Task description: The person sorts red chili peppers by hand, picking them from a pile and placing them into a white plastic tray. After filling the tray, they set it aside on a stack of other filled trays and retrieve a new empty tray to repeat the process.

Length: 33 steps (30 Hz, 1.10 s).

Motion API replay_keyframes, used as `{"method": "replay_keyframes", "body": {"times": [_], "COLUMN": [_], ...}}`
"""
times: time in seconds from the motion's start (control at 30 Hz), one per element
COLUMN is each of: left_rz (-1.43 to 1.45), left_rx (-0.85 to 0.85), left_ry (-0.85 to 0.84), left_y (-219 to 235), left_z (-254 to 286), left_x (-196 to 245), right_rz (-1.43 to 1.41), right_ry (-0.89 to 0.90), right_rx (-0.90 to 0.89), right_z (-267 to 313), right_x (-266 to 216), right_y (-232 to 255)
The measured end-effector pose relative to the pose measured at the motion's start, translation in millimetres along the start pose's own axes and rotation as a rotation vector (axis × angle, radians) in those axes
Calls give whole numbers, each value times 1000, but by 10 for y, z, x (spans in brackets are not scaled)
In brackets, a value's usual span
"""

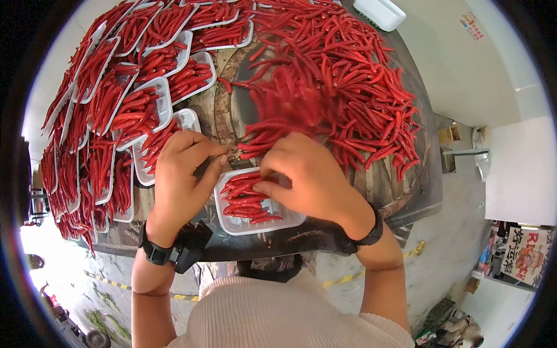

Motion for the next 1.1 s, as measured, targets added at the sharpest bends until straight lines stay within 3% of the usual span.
{"method": "replay_keyframes", "body": {"times": [0.2, 0.27, 0.4, 0.5, 0.73, 0.8, 0.83, 0.9, 0.93, 1.0, 1.1], "left_rz": [6, 50, 94, 53, 124, 155, 156, 154, 152, 153, 138], "left_rx": [-48, -5, -52, -56, -2, 38, 67, 101, 99, 98, 65], "left_ry": [-21, -41, -44, -52, 24, 25, 31, 41, 43, 42, 29], "left_y": [-14, -24, -97, -95, 9, 33, 53, 69, 67, 61, 37], "left_z": [41, 40, 52, 46, 24, 16, 10, 3, 0, -7, -3], "left_x": [54, 94, 105, 107, 107, 113, 111, 88, 74, 63, 84], "right_rz": [135, 280, 502, 602, 567, 476, 473, 83, 81, 68, 119], "right_ry": [70, -40, 100, -2, 101, 108, 114, 117, 119, 191, 198], "right_rx": [9, 268, 402, 142, 196, 302, 292, 188, 184, 4, 18], "right_z": [37, 3, -121, -151, -75, -67, -49, -6, 11, 12, 6], "right_x": [32, 135, 317, 343, 230, 150, 111, 38, -2, -86, -76], "right_y": [32, 186, 132, 53, 79, 151, 139, 54, 26, -80, -112]}}
Point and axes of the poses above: each hand's wrist, its own z-axis away from the middle knuckle, its own y-axis out of the back of the hand, x = y × z, the point moved 3 cm from there along -z, towards the middle knuckle, and after that the axes turned 13 degrees about y, right-handed, at the moved point
